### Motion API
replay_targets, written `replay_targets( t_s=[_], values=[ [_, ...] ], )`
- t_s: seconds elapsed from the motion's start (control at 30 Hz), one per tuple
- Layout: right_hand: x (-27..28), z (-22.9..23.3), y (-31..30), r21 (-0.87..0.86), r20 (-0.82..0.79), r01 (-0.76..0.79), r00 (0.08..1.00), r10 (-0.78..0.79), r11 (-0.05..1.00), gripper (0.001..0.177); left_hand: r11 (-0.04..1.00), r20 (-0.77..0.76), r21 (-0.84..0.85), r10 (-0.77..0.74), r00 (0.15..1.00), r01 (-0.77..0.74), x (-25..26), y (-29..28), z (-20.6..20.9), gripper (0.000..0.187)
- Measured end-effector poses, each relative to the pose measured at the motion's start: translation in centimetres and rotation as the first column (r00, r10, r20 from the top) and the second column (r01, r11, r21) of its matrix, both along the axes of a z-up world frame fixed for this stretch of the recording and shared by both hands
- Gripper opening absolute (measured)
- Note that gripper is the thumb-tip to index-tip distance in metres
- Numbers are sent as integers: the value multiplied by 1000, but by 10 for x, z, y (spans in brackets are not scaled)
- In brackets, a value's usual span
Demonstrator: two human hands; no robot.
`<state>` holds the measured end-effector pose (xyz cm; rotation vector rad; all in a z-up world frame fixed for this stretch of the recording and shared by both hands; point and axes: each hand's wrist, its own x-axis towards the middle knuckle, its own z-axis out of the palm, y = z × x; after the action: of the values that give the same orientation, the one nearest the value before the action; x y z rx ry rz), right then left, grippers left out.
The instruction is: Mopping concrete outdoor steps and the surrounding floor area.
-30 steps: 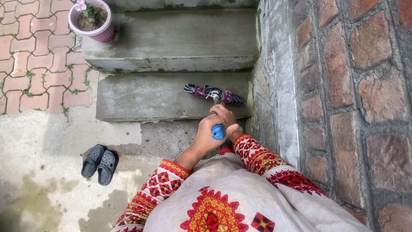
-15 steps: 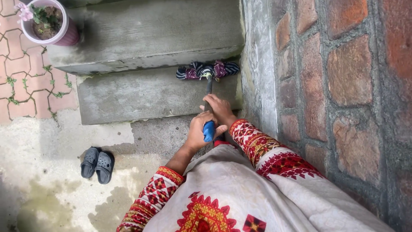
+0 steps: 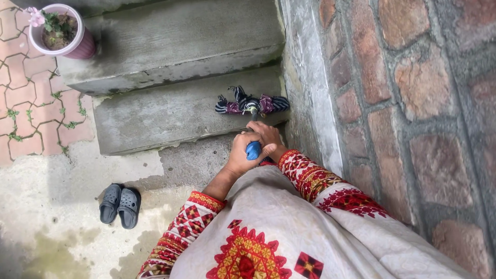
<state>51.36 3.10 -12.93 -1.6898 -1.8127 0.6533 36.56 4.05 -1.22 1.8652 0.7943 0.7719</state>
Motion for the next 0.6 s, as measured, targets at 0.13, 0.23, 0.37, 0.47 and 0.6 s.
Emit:
replay_targets(
  t_s=[0.13,0.23,0.37,0.47,0.6],
  values=[
    [-17,12,-40,-72,71,14,997,-9,997,32,1000,18,-3,-29,999,29,-16,-35,-1,42],
    [-28,33,-66,-22,29,-49,998,50,999,33,998,-14,-37,-43,999,43,-27,-59,5,41],
    [-39,25,-88,76,26,-32,999,30,997,22,998,-73,-45,-42,996,38,-37,-78,23,41],
    [-42,27,-88,175,-8,-39,999,41,984,20,998,-17,38,-46,999,47,-40,-82,36,38],
    [-45,50,-70,158,32,-96,995,92,983,21,996,34,92,1,999,-4,-40,-66,42,32]
  ],
)
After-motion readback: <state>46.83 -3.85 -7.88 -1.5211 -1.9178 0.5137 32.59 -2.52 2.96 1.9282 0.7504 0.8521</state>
